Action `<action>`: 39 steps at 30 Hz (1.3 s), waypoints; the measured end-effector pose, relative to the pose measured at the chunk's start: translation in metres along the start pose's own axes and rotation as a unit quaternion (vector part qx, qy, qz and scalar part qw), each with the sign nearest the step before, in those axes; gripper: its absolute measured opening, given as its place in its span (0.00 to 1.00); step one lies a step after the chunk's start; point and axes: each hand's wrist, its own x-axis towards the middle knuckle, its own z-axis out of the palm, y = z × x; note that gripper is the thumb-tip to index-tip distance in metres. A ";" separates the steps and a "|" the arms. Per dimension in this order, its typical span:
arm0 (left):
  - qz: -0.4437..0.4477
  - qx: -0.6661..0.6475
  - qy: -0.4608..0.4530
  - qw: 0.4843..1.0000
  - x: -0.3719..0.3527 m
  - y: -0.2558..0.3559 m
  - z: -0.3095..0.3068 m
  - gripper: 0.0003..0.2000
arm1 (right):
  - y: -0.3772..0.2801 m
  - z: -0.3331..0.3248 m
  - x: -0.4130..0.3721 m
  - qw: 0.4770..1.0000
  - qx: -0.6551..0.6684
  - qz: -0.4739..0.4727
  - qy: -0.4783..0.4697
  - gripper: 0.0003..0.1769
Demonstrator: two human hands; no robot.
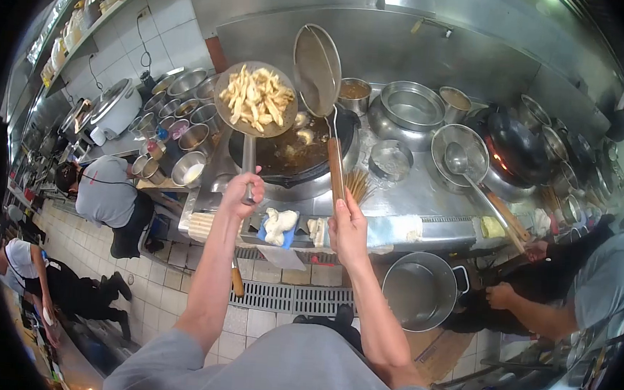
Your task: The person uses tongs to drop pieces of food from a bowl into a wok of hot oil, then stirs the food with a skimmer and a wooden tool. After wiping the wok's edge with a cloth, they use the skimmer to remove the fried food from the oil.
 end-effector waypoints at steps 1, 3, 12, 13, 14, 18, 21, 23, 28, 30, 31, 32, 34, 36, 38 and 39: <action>0.003 -0.001 0.002 1.000 0.003 0.002 -0.002 0.15 | -0.001 0.000 0.000 1.000 0.013 0.023 0.015 0.27; -0.051 -0.064 -0.020 0.996 0.017 0.003 -0.011 0.14 | 0.003 -0.003 0.008 0.999 0.000 0.033 0.004 0.27; -0.203 -0.288 -0.028 0.936 0.020 -0.004 -0.017 0.04 | 0.024 -0.017 0.026 0.993 -0.104 0.054 -0.013 0.25; -0.200 -0.283 -0.031 0.938 0.020 -0.006 -0.019 0.03 | 0.026 -0.018 0.027 0.993 -0.106 0.055 -0.015 0.25; -0.197 -0.278 -0.034 0.940 0.021 -0.008 -0.020 0.02 | 0.029 -0.020 0.029 0.990 -0.139 0.014 -0.014 0.25; -0.181 -0.294 -0.027 0.938 0.021 -0.010 -0.023 0.05 | 0.008 -0.009 0.016 0.975 -0.215 -0.057 -0.005 0.24; -0.167 -0.294 -0.036 0.940 0.020 -0.008 -0.022 0.08 | -0.002 -0.001 -0.003 0.963 -0.247 -0.106 -0.004 0.24; -0.165 -0.284 -0.025 0.944 0.019 -0.006 -0.017 0.06 | 0.026 -0.008 0.001 0.966 -0.248 -0.078 -0.020 0.24; -0.173 -0.243 -0.007 0.954 0.020 -0.004 -0.017 0.03 | 0.016 0.005 0.004 0.963 -0.261 -0.062 -0.041 0.22; -0.168 -0.217 0.001 0.962 0.024 -0.003 -0.011 0.03 | 0.032 0.008 0.010 0.951 -0.288 -0.108 -0.020 0.22; -0.162 -0.206 0.001 0.965 0.028 -0.002 -0.012 0.02 | 0.046 0.005 0.016 0.937 -0.315 -0.153 0.000 0.22; -0.155 -0.195 0.003 0.969 0.030 -0.001 -0.010 0.02 | 0.053 0.007 0.024 0.943 -0.314 -0.106 -0.004 0.22; -0.120 -0.105 0.056 0.986 0.034 -0.003 -0.001 0.03 | 0.044 0.008 0.025 0.944 -0.323 -0.067 -0.010 0.22; -0.082 -0.015 0.105 0.991 0.036 0.000 0.009 0.04 | 0.035 0.011 0.022 0.950 -0.310 -0.029 -0.012 0.21; -0.028 0.129 0.156 0.979 0.036 0.004 0.014 0.04 | 0.045 0.003 0.026 0.957 -0.287 -0.051 0.010 0.21; -0.030 0.131 0.154 0.979 0.039 0.007 0.014 0.04 | 0.050 -0.003 0.028 0.959 -0.276 -0.058 0.018 0.22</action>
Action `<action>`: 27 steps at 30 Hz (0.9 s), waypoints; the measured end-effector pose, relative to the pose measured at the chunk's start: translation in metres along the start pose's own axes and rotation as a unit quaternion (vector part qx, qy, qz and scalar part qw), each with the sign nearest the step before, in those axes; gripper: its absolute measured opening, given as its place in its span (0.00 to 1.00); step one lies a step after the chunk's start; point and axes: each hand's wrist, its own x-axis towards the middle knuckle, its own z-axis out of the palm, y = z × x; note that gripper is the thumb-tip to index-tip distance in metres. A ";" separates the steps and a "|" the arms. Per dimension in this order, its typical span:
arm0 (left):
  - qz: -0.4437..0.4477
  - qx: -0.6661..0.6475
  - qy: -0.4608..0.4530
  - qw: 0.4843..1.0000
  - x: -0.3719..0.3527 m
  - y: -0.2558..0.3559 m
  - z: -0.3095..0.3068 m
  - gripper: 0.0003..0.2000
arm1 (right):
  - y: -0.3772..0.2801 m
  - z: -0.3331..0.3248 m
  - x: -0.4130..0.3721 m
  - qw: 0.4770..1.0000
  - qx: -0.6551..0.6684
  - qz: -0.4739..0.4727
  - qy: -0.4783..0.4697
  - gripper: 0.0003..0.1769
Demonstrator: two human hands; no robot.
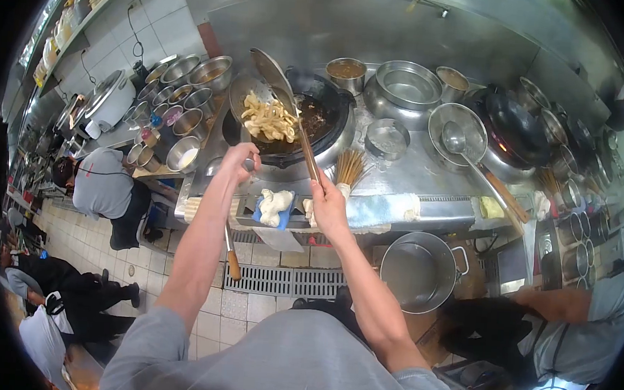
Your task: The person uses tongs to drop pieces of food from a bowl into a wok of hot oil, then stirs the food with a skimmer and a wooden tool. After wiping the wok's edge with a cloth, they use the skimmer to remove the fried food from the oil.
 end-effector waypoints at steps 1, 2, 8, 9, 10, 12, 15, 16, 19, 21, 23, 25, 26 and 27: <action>0.047 0.071 0.021 0.996 0.007 0.004 -0.003 0.03 | 0.002 -0.002 0.000 1.000 0.010 -0.004 0.010 0.22; 0.095 0.143 0.040 0.984 0.011 0.010 -0.006 0.04 | 0.001 -0.006 -0.001 1.000 0.013 -0.001 0.016 0.22; 0.225 0.257 0.118 0.932 -0.015 0.033 -0.007 0.04 | -0.013 -0.045 -0.026 0.998 -0.022 0.023 0.062 0.23; 0.261 0.300 0.152 0.905 -0.023 0.030 -0.006 0.04 | -0.006 -0.050 -0.027 0.997 -0.003 0.010 0.076 0.24; 0.259 0.301 0.150 0.905 -0.031 0.023 -0.002 0.04 | 0.000 -0.055 -0.029 0.997 -0.003 0.012 0.078 0.24; 0.290 0.226 0.086 0.926 -0.047 -0.003 0.013 0.05 | 0.011 -0.071 -0.034 0.991 -0.003 -0.018 0.131 0.24; 0.232 0.164 -0.029 0.958 -0.068 -0.037 0.040 0.05 | 0.032 -0.105 -0.037 0.987 -0.012 -0.010 0.157 0.25; 0.182 0.128 -0.081 0.971 -0.076 -0.047 0.056 0.05 | 0.036 -0.118 -0.037 0.984 0.006 -0.031 0.174 0.25; 0.117 0.061 -0.126 0.983 -0.075 -0.081 0.110 0.07 | 0.037 -0.155 -0.038 0.980 0.011 -0.030 0.197 0.25; 0.035 -0.009 -0.187 0.982 -0.051 -0.106 0.147 0.07 | 0.028 -0.178 -0.040 0.976 0.002 -0.025 0.216 0.27; -0.068 -0.095 -0.234 0.965 -0.020 -0.131 0.183 0.03 | 0.020 -0.194 -0.043 0.974 -0.028 -0.031 0.222 0.28; -0.128 -0.134 -0.257 0.948 0.026 -0.164 0.205 0.02 | 0.014 -0.208 -0.049 0.977 -0.036 -0.023 0.211 0.32; -0.199 -0.189 -0.283 0.919 0.044 -0.178 0.215 0.02 | 0.014 -0.213 -0.051 0.976 -0.038 -0.025 0.214 0.32; -0.267 -0.244 -0.305 0.881 0.062 -0.191 0.222 0.02 | 0.016 -0.217 -0.052 0.975 -0.051 -0.033 0.213 0.32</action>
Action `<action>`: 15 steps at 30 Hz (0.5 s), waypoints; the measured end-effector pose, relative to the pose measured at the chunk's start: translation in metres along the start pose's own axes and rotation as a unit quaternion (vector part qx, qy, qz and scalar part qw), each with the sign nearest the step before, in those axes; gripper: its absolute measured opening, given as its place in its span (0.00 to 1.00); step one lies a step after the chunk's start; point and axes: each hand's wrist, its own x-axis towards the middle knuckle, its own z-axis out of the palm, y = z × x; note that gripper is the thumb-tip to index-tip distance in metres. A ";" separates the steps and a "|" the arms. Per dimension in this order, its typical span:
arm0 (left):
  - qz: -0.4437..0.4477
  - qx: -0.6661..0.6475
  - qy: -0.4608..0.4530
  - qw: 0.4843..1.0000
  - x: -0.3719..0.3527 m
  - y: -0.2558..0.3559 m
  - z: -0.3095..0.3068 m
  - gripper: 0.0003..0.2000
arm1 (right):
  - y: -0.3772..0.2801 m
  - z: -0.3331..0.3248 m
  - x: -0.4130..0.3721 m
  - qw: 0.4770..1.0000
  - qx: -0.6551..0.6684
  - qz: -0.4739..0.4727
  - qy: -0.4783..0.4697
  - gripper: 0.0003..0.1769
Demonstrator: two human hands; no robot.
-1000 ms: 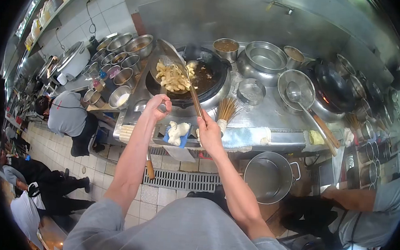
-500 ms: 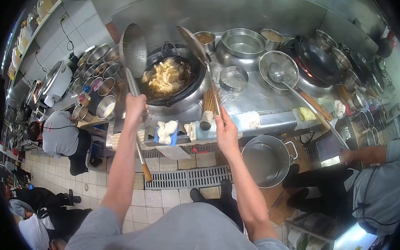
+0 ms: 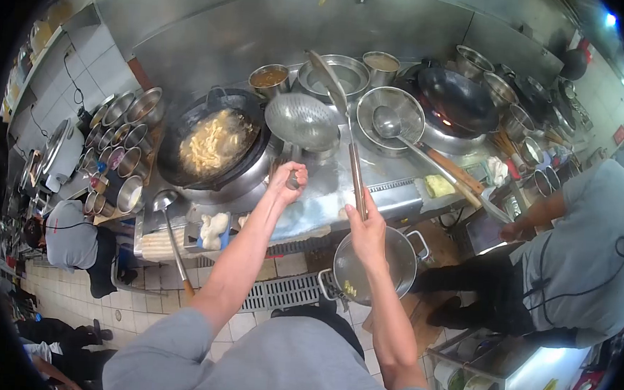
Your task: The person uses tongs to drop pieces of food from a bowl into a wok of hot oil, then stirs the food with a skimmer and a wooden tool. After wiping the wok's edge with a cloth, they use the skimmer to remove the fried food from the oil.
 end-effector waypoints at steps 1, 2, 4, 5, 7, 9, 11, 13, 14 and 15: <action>0.005 -0.002 -0.002 1.000 0.021 -0.003 -0.011 0.02 | 0.001 -0.002 0.001 1.000 -0.010 -0.014 -0.004 0.31; 0.004 -0.020 -0.024 1.000 0.039 -0.008 -0.023 0.02 | -0.006 -0.005 0.001 0.999 0.001 0.013 -0.035 0.31; 0.027 -0.022 0.010 0.999 0.053 -0.019 -0.022 0.06 | -0.013 -0.002 0.003 0.997 0.001 0.015 -0.071 0.30; 0.048 -0.010 0.068 0.996 0.055 -0.028 -0.017 0.09 | -0.017 0.001 0.006 0.995 -0.001 0.022 -0.098 0.29; 0.129 0.133 0.132 0.974 0.027 -0.049 0.013 0.15 | -0.031 0.012 0.011 0.991 -0.012 0.011 -0.130 0.26; 0.065 0.146 0.007 0.987 0.030 -0.058 -0.026 0.15 | -0.048 0.025 0.021 0.975 -0.001 0.036 -0.217 0.25; 0.094 0.247 -0.067 0.962 -0.020 -0.082 -0.029 0.17 | -0.051 0.044 0.033 0.963 -0.015 0.019 -0.268 0.24; 0.104 0.395 0.046 0.912 -0.087 -0.114 -0.013 0.20 | -0.050 0.069 0.041 0.954 -0.043 -0.113 -0.274 0.23; 0.098 0.436 0.101 0.889 -0.119 -0.131 -0.012 0.22 | -0.071 0.078 0.045 0.938 -0.098 -0.001 -0.334 0.22; 0.088 0.423 0.150 0.889 -0.155 -0.146 -0.030 0.25 | -0.059 0.100 0.051 0.942 -0.083 -0.072 -0.316 0.22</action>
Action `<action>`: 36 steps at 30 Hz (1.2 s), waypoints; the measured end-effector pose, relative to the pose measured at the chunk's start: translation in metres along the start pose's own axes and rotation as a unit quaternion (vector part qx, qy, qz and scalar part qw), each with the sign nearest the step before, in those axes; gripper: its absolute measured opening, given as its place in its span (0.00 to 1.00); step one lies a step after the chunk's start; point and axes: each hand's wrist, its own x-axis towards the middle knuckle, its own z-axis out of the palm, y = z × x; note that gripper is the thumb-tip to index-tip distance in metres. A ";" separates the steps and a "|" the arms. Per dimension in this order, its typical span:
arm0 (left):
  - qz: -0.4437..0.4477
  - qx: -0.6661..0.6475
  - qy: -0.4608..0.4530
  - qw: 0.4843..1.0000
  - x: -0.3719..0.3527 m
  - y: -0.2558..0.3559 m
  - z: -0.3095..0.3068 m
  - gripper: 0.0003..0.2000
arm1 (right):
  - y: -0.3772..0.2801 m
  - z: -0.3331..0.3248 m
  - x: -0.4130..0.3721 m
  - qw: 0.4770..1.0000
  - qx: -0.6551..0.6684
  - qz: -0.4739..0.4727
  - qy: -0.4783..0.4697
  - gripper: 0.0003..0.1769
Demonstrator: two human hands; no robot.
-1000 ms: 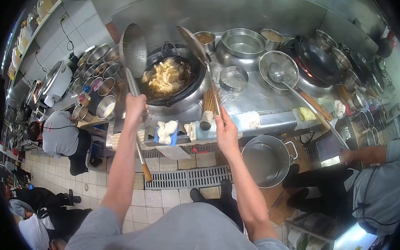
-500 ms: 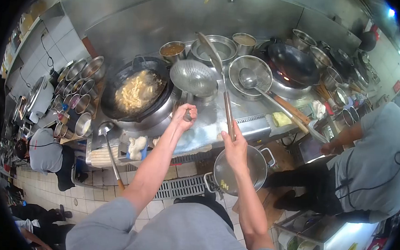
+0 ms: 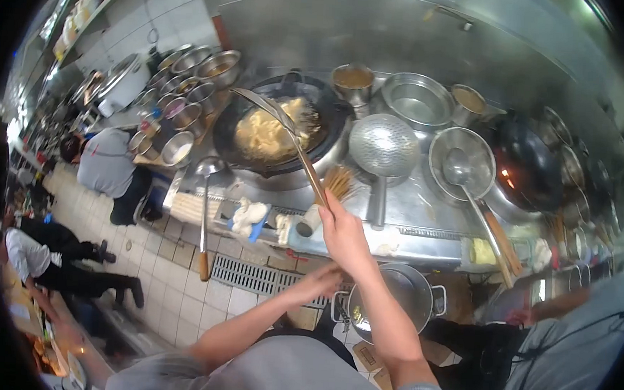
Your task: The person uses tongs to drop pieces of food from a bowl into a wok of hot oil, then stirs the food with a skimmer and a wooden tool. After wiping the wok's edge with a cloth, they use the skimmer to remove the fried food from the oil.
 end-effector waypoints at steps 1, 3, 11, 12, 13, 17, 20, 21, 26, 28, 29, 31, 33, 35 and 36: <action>0.023 0.059 0.010 0.998 -0.026 -0.022 -0.016 0.27 | 0.021 0.023 0.020 0.997 -0.008 -0.069 0.027 0.22; 0.048 0.167 0.052 0.983 -0.079 -0.062 -0.049 0.27 | 0.054 0.059 0.069 0.996 -0.063 -0.066 0.004 0.21; -0.092 0.454 0.307 0.831 -0.244 -0.248 -0.152 0.25 | 0.024 0.091 0.084 0.995 -0.049 -0.079 0.036 0.21; -0.137 0.444 0.319 0.826 -0.259 -0.266 -0.152 0.25 | 0.040 0.101 0.091 0.995 -0.052 -0.080 0.031 0.21; -0.139 0.439 0.319 0.828 -0.273 -0.288 -0.152 0.25 | 0.062 0.114 0.102 0.994 -0.079 -0.068 0.027 0.20; -0.230 0.366 0.334 0.838 -0.309 -0.400 -0.170 0.24 | 0.024 0.113 0.135 0.999 -0.033 -0.024 0.029 0.19; -0.322 0.315 0.295 0.843 -0.321 -0.460 -0.179 0.20 | -0.005 0.112 0.123 0.995 -0.063 -0.050 0.053 0.20; -0.406 0.271 0.230 0.842 -0.325 -0.471 -0.175 0.18 | 0.007 0.122 0.121 0.995 -0.074 -0.043 0.060 0.20; -0.317 0.255 0.288 0.867 -0.352 -0.470 -0.162 0.15 | 0.072 0.128 0.138 0.997 -0.053 -0.061 -0.019 0.21; -0.357 0.248 0.277 0.857 -0.341 -0.484 -0.171 0.17 | 0.046 0.115 0.119 0.999 0.020 -0.005 -0.039 0.21; -0.352 0.198 0.314 0.859 -0.336 -0.474 -0.172 0.16 | 0.043 0.116 0.114 0.999 0.036 -0.005 -0.041 0.21; -0.311 0.257 0.330 0.853 -0.326 -0.465 -0.181 0.15 | 0.056 0.126 0.111 0.998 0.052 -0.004 -0.043 0.21; -0.259 0.268 0.376 0.848 -0.313 -0.444 -0.188 0.16 | 0.074 0.129 0.116 0.996 0.065 0.029 -0.061 0.21; -0.207 0.268 0.418 0.843 -0.302 -0.430 -0.198 0.18 | 0.069 0.121 0.115 0.993 0.072 0.064 -0.075 0.21; -0.179 0.252 0.448 0.839 -0.297 -0.425 -0.202 0.19 | 0.060 0.114 0.116 0.994 0.066 0.067 -0.058 0.21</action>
